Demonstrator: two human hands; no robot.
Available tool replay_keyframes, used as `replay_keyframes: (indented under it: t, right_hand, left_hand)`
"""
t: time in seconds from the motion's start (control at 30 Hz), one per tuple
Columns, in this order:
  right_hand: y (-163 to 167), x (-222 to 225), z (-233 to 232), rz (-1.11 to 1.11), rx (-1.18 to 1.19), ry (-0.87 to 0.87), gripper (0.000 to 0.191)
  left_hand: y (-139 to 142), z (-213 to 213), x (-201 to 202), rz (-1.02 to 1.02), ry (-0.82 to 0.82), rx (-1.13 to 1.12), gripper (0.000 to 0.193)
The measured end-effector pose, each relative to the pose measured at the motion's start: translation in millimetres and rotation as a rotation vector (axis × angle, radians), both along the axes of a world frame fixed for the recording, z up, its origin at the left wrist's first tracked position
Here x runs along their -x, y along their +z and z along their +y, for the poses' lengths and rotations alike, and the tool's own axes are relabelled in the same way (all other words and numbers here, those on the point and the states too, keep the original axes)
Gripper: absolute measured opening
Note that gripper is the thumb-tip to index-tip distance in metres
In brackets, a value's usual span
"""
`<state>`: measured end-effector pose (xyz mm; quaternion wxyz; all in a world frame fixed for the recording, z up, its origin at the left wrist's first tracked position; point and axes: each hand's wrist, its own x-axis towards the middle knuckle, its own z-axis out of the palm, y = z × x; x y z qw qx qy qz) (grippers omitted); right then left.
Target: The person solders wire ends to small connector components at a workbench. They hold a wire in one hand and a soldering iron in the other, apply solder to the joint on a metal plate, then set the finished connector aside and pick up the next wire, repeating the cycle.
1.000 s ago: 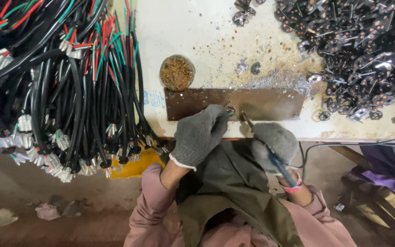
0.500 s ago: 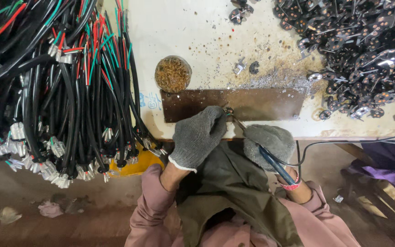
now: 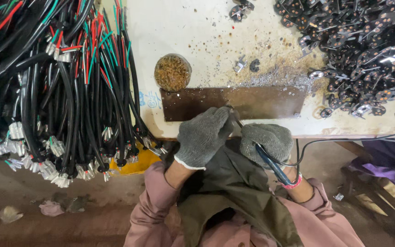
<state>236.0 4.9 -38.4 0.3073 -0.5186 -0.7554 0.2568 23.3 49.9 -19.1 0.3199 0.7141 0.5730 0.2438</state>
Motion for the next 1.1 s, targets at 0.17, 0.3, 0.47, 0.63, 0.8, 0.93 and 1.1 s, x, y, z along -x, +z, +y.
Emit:
replay_keyframes:
  t: [0.17, 0.3, 0.47, 0.63, 0.8, 0.93, 1.1]
  right_hand:
    - [-5.4, -3.2, -2.0, -0.001, -0.011, 0.011, 0.025]
    - [-5.2, -7.6, -2.8, 0.041, 0.002, 0.037, 0.025]
    - [-9.4, -9.1, -8.2, 0.018, -0.055, 0.012, 0.025]
    - [-5.0, -11.7, -3.4, 0.06, 0.029, 0.09, 0.03]
    - [10.8, -8.2, 1.6, -0.029, 0.137, 0.087, 0.029]
    - [9.5, -2.2, 0.6, -0.153, 0.472, -0.19, 0.005]
    - [4.2, -4.6, -0.1, 0.133, 0.33, -0.018, 0.02]
  left_hand:
    - [-4.5, -1.2, 2.1, -0.021, -0.02, 0.008, 0.022]
    - [-8.0, -1.1, 4.2, -0.052, -0.028, 0.002, 0.029]
    - [-11.6, -2.7, 2.3, -0.021, -0.02, 0.005, 0.023]
    - [-10.9, -1.8, 1.9, -0.061, -0.008, -0.041, 0.024]
    - [-4.7, 1.0, 1.6, -0.035, 0.001, -0.026, 0.014]
    - [-1.1, 3.9, 2.8, -0.055, 0.022, -0.02, 0.013]
    - [-2.0, 5.0, 5.0, -0.091, -0.013, -0.013, 0.022]
